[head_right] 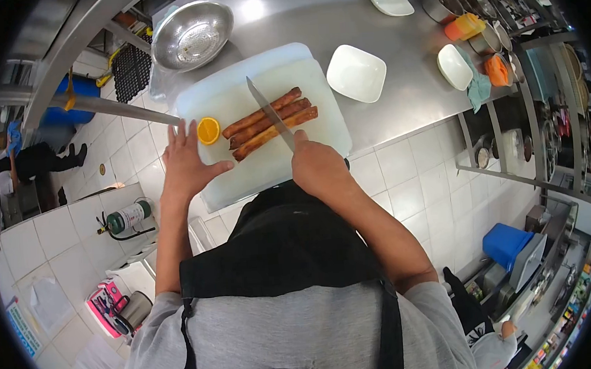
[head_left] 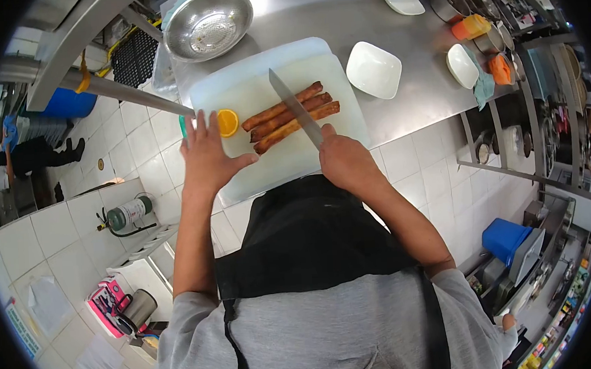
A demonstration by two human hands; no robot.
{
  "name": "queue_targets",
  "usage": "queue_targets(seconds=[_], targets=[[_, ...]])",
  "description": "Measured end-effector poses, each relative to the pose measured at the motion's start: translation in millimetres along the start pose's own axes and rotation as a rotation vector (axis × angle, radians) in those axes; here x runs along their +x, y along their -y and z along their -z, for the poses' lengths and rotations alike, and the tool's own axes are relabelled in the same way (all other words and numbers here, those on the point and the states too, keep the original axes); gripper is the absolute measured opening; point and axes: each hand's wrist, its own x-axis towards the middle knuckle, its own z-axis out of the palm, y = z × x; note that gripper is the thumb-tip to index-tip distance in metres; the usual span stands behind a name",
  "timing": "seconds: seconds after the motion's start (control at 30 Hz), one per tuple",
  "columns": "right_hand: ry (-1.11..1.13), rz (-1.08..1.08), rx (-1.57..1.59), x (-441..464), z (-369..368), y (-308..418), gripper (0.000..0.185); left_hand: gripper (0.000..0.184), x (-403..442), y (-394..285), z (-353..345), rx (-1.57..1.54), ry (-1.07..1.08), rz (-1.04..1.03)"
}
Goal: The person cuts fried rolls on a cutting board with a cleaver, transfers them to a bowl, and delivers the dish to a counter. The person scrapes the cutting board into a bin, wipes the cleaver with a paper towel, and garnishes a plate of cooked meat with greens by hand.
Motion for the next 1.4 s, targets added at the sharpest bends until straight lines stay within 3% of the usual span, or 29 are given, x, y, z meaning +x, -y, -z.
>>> queue_targets(seconds=[0.23, 0.37, 0.6, 0.83, 0.93, 1.03, 1.13, 1.4], targets=[[-0.007, 0.013, -0.048, -1, -4, 3, 0.021, 0.124, 42, -66, -56, 0.008, 0.034, -0.198], [-0.008, 0.023, -0.09, -9, 2, 5, 0.018, 0.117, 61, -74, -88, 0.03, 0.077, -0.142], [0.029, 0.022, -0.105, -27, 11, 7, 0.02, 0.117, 58, -81, -76, 0.107, 0.109, -0.119], [-0.022, 0.031, -0.05, 35, -6, 5, 0.026, 0.119, 55, -79, -58, 0.074, 0.133, -0.13], [-0.021, 0.024, -0.034, 33, -6, 2, 0.027, 0.108, 43, -65, -61, -0.094, -0.037, -0.138], [-0.009, 0.023, -0.048, 31, -8, 4, 0.026, 0.082, 41, -53, -69, -0.251, -0.241, -0.301], [0.004, 0.029, -0.05, 33, -1, 11, 0.026, 0.062, 45, -60, -70, -0.277, -0.19, -0.321], [0.136, -0.041, -0.129, -17, 36, 22, 0.021, 0.058, 51, -64, -68, -0.284, -0.196, -0.262]])
